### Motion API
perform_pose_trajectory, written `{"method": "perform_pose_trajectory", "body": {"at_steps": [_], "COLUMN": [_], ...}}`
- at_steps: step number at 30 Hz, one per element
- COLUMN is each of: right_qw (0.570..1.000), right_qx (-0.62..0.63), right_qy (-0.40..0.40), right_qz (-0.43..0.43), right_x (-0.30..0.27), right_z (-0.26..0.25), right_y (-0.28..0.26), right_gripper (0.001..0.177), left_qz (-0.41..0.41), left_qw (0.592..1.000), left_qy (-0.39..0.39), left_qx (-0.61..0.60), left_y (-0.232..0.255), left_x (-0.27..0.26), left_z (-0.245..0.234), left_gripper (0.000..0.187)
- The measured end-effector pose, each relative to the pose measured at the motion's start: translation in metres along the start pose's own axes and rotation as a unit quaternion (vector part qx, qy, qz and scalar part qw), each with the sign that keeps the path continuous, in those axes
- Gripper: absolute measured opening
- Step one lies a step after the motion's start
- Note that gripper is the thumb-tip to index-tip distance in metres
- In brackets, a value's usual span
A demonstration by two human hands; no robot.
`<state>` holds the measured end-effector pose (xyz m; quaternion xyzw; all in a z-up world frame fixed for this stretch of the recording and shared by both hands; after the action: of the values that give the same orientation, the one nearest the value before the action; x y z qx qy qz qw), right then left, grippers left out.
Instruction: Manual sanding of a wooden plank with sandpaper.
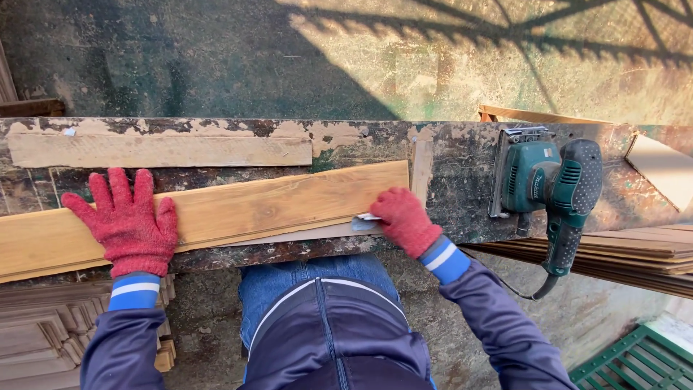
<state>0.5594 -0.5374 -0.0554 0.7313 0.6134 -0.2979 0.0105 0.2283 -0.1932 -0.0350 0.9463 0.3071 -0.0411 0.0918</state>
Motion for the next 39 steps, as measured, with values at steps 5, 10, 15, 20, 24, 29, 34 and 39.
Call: {"method": "perform_pose_trajectory", "body": {"at_steps": [5,10,15,20,24,29,34,39], "right_qw": [0.993,0.949,0.964,0.864,0.772,0.754,0.736,0.730], "right_qx": [-0.095,-0.252,0.015,0.360,0.483,0.568,0.648,0.596], "right_qy": [-0.052,-0.079,0.140,0.150,0.187,0.141,-0.002,0.001], "right_qz": [0.055,0.171,0.227,0.318,0.370,0.298,0.195,0.336], "right_x": [-0.013,-0.058,-0.073,-0.055,-0.043,-0.001,0.003,-0.006], "right_z": [0.002,-0.036,-0.101,-0.056,-0.048,-0.082,-0.054,-0.037], "right_y": [0.023,0.078,0.039,0.031,0.034,-0.061,-0.078,-0.084], "right_gripper": [0.014,0.014,0.018,0.034,0.031,0.028,0.022,0.034], "left_qz": [-0.010,-0.011,-0.018,-0.041,-0.060,-0.091,-0.095,-0.039], "left_qw": [1.000,1.000,1.000,0.998,0.987,0.950,0.975,0.938], "left_qy": [-0.016,0.004,0.015,0.053,0.137,0.224,0.135,-0.336], "left_qx": [-0.006,0.017,0.009,0.023,0.059,-0.197,-0.148,0.080], "left_y": [-0.009,-0.007,-0.007,-0.005,0.004,0.091,0.045,-0.018], "left_x": [-0.006,-0.007,-0.007,-0.009,-0.009,-0.022,-0.012,0.021], "left_z": [0.013,0.011,0.013,0.011,0.008,0.003,-0.024,-0.038], "left_gripper": [0.066,0.062,0.063,0.064,0.058,0.058,0.072,0.120]}}
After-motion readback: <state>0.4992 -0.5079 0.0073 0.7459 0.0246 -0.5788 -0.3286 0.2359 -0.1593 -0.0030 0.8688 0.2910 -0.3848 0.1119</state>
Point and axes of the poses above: each hand's wrist, its own x-axis towards the middle knuckle, its own z-axis out of the palm, y = z × x, the point moved 3 cm from there along x, towards the middle knuckle, and after that the axes turned 12 degrees about -y, right-handed, at the moved point
